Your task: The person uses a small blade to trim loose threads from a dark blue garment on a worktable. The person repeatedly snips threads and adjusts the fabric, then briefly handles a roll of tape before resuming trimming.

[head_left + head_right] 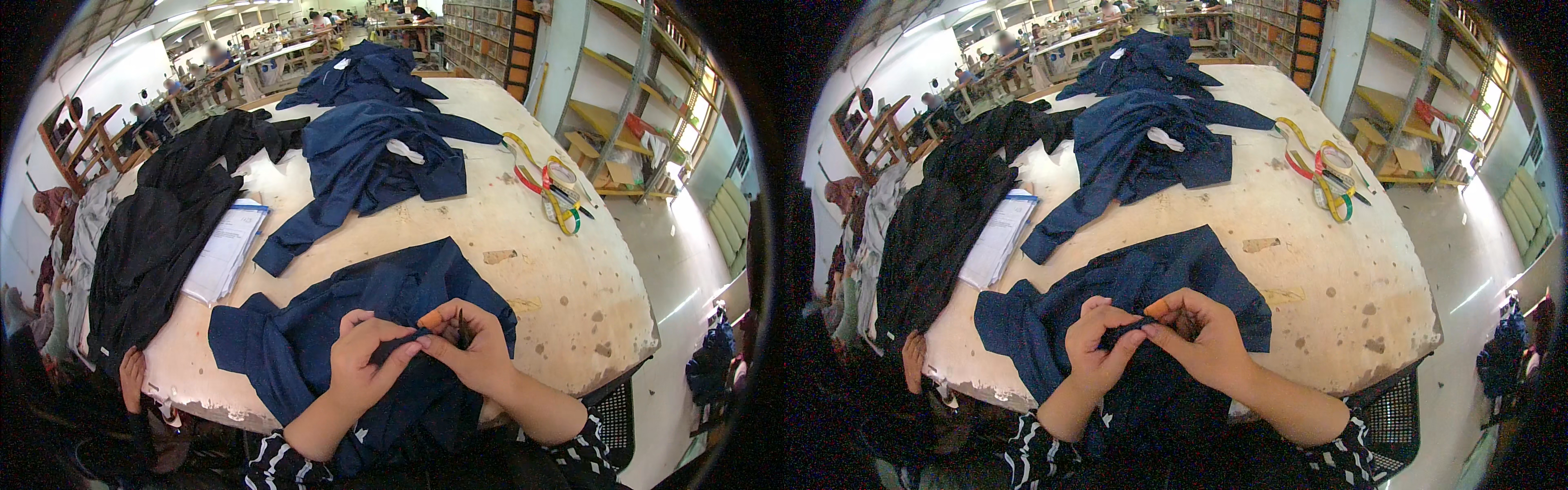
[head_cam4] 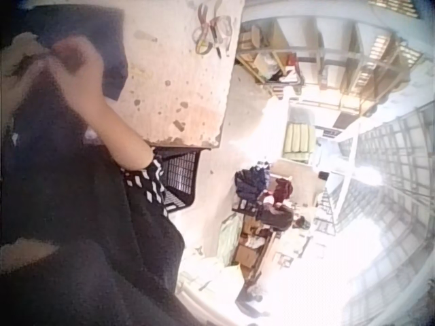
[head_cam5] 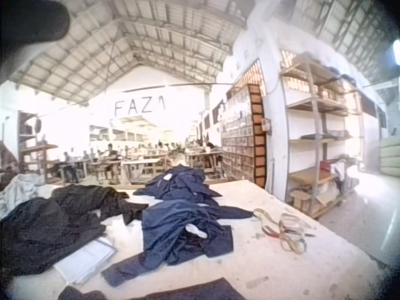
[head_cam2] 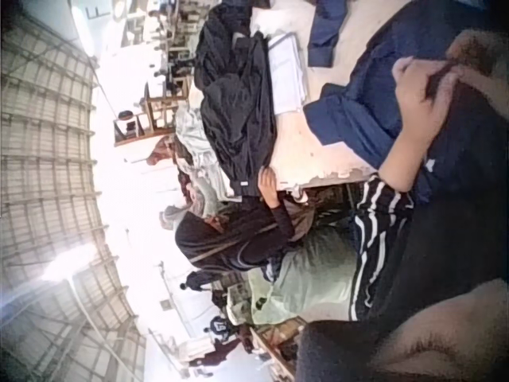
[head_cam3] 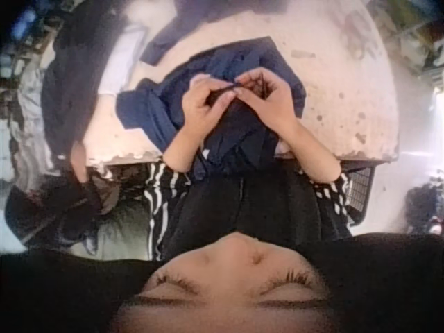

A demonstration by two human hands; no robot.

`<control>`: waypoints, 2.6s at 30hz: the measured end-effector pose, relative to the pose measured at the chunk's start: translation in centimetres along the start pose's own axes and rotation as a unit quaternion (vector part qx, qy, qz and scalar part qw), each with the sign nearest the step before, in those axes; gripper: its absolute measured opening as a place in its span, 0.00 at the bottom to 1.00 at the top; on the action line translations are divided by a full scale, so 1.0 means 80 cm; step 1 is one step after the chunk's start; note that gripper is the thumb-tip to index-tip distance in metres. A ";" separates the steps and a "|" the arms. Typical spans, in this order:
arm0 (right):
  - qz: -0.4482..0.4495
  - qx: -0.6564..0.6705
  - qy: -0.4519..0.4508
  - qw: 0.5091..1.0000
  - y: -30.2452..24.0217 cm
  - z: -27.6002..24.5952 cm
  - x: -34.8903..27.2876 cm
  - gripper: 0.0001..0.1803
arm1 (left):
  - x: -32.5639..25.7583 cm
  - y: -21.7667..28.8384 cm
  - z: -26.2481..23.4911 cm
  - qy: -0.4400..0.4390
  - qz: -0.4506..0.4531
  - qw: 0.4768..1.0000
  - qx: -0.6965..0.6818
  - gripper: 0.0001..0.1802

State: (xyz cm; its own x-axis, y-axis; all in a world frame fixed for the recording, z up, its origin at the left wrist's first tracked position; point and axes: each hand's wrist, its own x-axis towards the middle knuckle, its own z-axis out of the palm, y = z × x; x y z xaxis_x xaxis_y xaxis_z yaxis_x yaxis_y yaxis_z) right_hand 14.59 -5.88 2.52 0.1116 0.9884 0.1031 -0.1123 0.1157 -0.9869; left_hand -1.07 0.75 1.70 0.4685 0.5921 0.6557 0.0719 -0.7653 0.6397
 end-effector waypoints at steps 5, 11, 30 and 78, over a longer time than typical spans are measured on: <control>0.010 0.031 -0.007 0.999 0.000 -0.001 0.006 0.14 | 0.000 -0.001 0.007 0.018 -0.012 1.000 -0.001 0.05; 0.033 0.025 -0.028 0.999 0.014 -0.003 0.012 0.23 | -0.006 0.002 0.014 0.030 -0.050 0.997 -0.060 0.07; -0.141 -0.277 -0.007 0.950 -0.020 -0.010 -0.007 0.09 | -0.011 -0.005 0.012 0.067 -0.093 0.988 -0.100 0.05; -0.099 -0.293 0.012 0.951 -0.028 -0.008 -0.002 0.10 | -0.009 0.005 0.013 0.035 -0.112 0.993 -0.005 0.05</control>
State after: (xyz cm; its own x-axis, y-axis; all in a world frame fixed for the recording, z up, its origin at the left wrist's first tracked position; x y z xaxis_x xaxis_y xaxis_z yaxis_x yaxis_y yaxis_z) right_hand 15.47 -6.35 4.62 0.0964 0.9498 0.2975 0.4827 0.2168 -0.8485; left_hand -0.48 -0.25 1.11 0.3799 0.7634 0.5225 0.1588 -0.6102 0.7761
